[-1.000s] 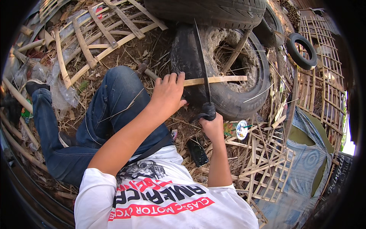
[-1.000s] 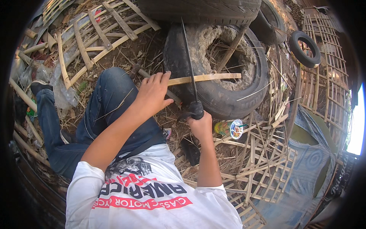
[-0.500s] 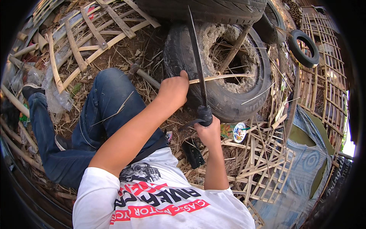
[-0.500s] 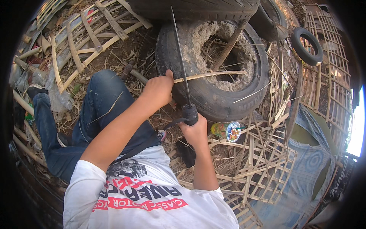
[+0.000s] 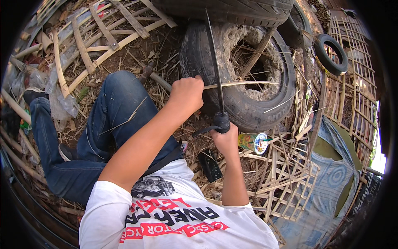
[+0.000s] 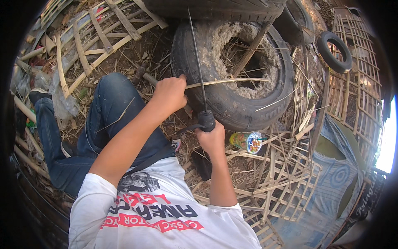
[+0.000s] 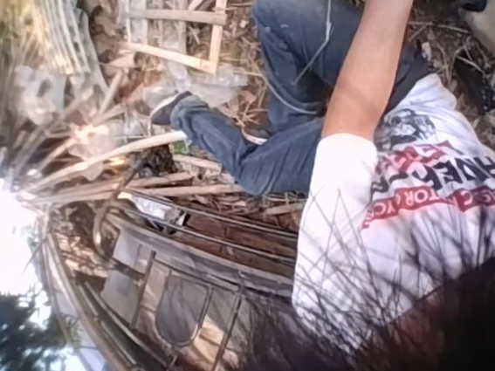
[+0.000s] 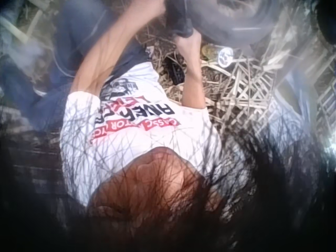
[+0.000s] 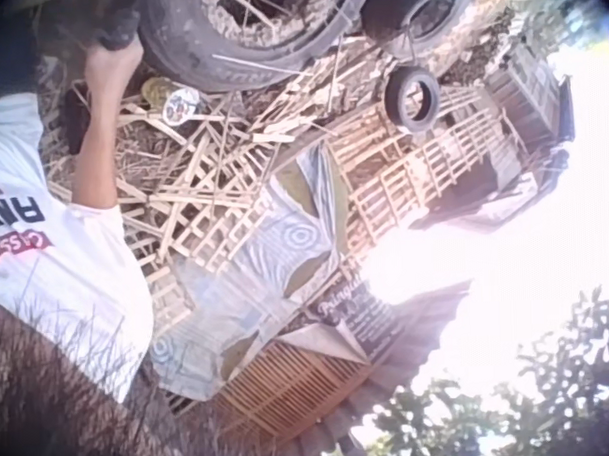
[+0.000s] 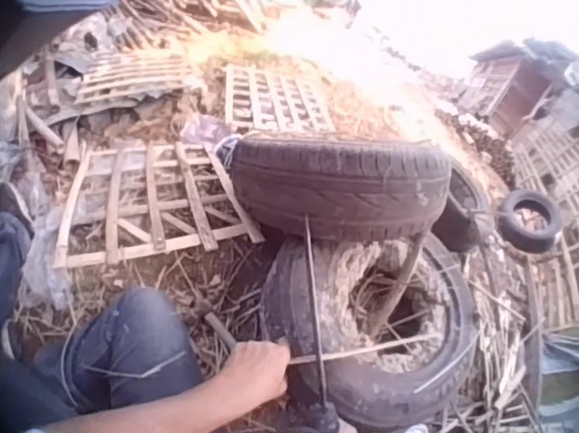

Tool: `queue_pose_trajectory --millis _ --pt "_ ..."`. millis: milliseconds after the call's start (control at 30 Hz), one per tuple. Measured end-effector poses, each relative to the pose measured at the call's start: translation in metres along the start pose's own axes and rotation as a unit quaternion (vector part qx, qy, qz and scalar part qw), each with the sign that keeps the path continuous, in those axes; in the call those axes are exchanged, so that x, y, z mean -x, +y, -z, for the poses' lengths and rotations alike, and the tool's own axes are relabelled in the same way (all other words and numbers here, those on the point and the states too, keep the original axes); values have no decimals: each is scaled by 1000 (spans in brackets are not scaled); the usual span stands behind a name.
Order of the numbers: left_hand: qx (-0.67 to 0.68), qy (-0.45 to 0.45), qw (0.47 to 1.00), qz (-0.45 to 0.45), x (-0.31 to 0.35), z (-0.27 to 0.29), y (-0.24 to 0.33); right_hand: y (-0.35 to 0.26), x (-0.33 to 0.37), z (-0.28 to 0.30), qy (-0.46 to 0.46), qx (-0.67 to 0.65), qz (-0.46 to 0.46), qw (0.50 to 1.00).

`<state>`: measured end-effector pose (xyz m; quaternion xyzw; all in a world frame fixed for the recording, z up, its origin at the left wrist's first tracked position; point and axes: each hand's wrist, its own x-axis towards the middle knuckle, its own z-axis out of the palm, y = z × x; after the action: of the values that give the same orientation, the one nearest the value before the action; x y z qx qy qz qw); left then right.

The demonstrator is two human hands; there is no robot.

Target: The person repairs a bamboo frame by hammering a small wooden strip onto it and later trimming a thin piece of bamboo using a large knife while sitting in a yard.

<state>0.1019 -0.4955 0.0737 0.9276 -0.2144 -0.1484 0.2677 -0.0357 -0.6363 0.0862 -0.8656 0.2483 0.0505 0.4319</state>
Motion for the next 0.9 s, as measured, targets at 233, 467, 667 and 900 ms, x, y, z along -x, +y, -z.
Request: queue_pose_trajectory --millis 233,467,667,900 --pt "8 34 999 -8 -1 -3 -7 -22 4 8 -8 -1 -1 1000" --pt "10 15 1000 10 7 35 8 -34 0 19 -14 0 13 1000" --pt "12 15 1000 -5 -8 7 -13 -40 3 14 -19 37 -15 999" --pt "19 -21 1000 7 4 6 -14 -24 -3 3 -44 1 -63 997"
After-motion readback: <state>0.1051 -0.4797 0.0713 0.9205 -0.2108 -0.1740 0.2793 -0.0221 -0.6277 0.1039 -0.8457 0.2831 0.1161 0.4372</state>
